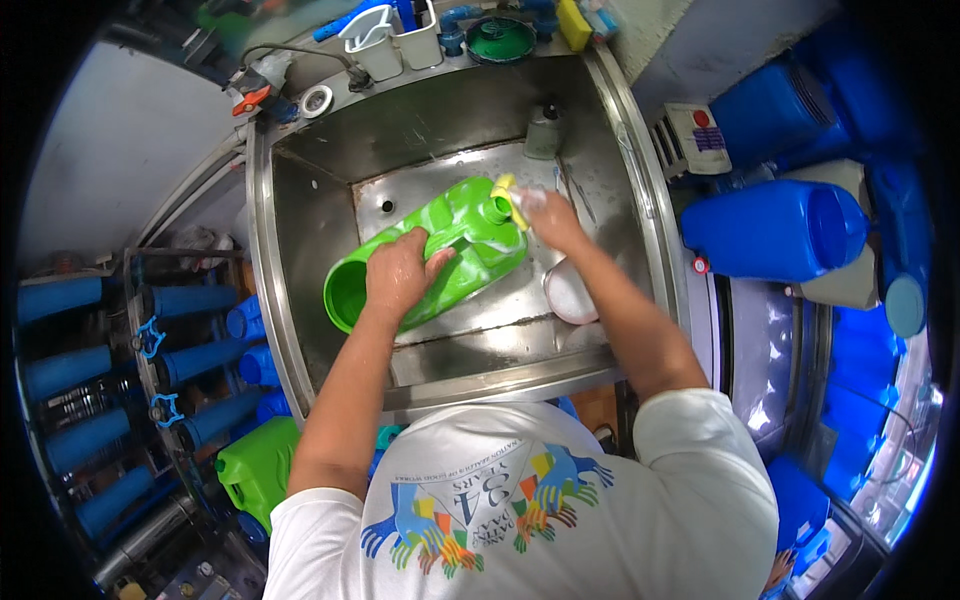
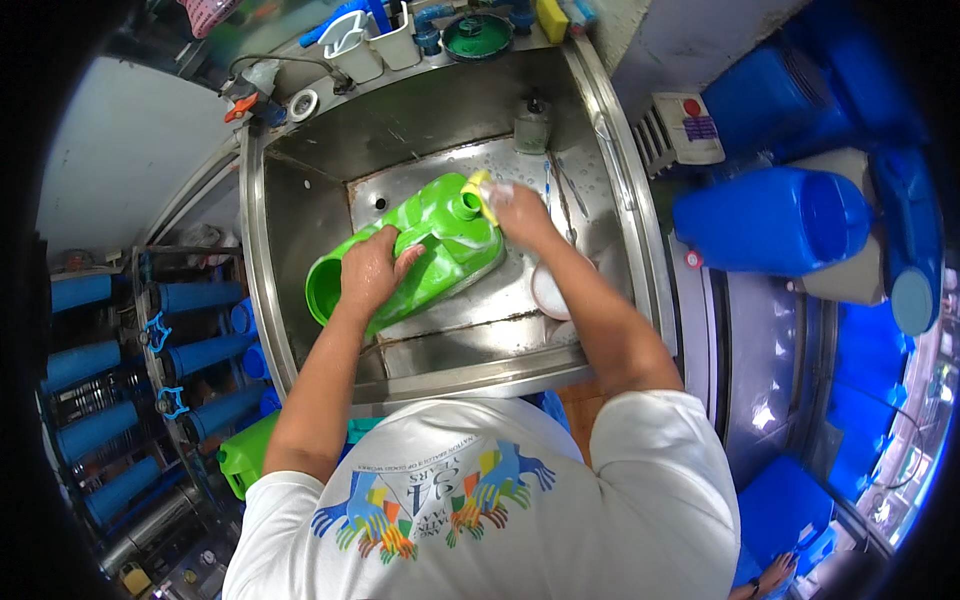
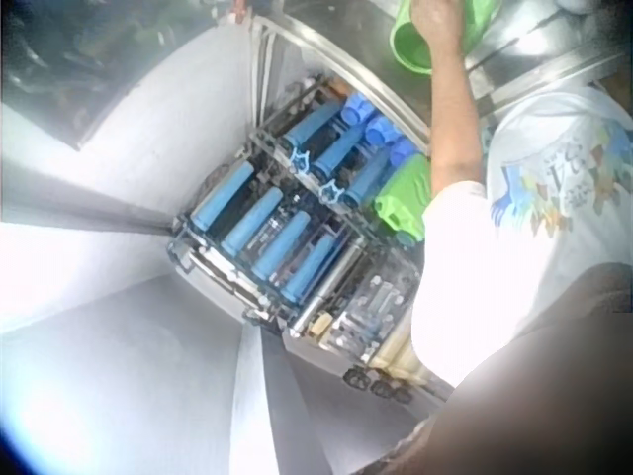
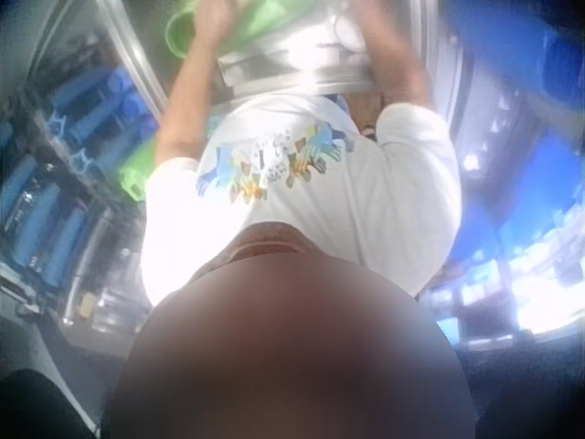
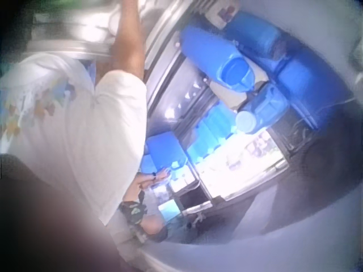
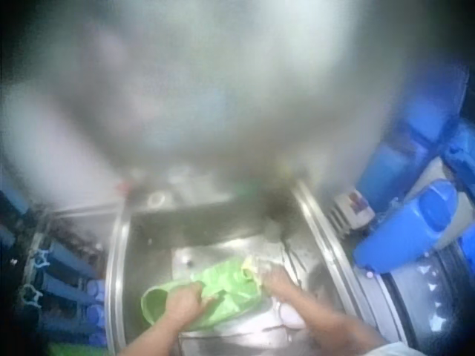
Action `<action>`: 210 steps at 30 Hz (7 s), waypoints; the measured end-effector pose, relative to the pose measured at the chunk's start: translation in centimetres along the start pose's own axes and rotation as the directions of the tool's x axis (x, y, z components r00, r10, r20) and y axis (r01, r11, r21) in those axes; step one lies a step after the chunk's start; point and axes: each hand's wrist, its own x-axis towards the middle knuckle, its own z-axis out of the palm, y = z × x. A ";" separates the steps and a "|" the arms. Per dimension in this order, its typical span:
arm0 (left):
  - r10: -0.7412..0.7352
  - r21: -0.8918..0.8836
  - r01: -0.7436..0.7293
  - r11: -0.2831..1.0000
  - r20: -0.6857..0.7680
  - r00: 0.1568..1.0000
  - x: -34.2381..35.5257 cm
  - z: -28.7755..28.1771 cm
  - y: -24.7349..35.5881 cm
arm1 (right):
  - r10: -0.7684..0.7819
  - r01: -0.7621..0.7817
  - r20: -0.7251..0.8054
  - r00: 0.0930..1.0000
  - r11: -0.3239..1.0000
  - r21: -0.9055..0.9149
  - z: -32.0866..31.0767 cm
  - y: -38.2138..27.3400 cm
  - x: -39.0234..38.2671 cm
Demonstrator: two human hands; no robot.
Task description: The person scrubs a green plastic jerrycan with a toothbrush and sponge, rinses it under running water, then washes a green lid. The cleaned jerrycan is placed on a nearby surface.
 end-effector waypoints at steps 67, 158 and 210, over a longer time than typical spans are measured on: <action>-0.502 -0.654 0.517 0.552 0.234 0.833 -11.3 0.6 -12.4 | -0.581 0.551 0.233 0.780 0.814 0.185 20.2 -6.8 4.4; -0.721 -0.759 0.398 0.516 -0.133 0.680 -3.9 2.1 -17.3 | 0.160 -0.105 0.236 0.959 0.968 -0.230 23.2 5.9 -1.0; -0.744 -0.703 0.465 0.538 -0.136 0.655 -3.1 1.6 -17.8 | 0.215 -0.193 0.032 0.976 0.927 -0.320 26.1 15.1 29.4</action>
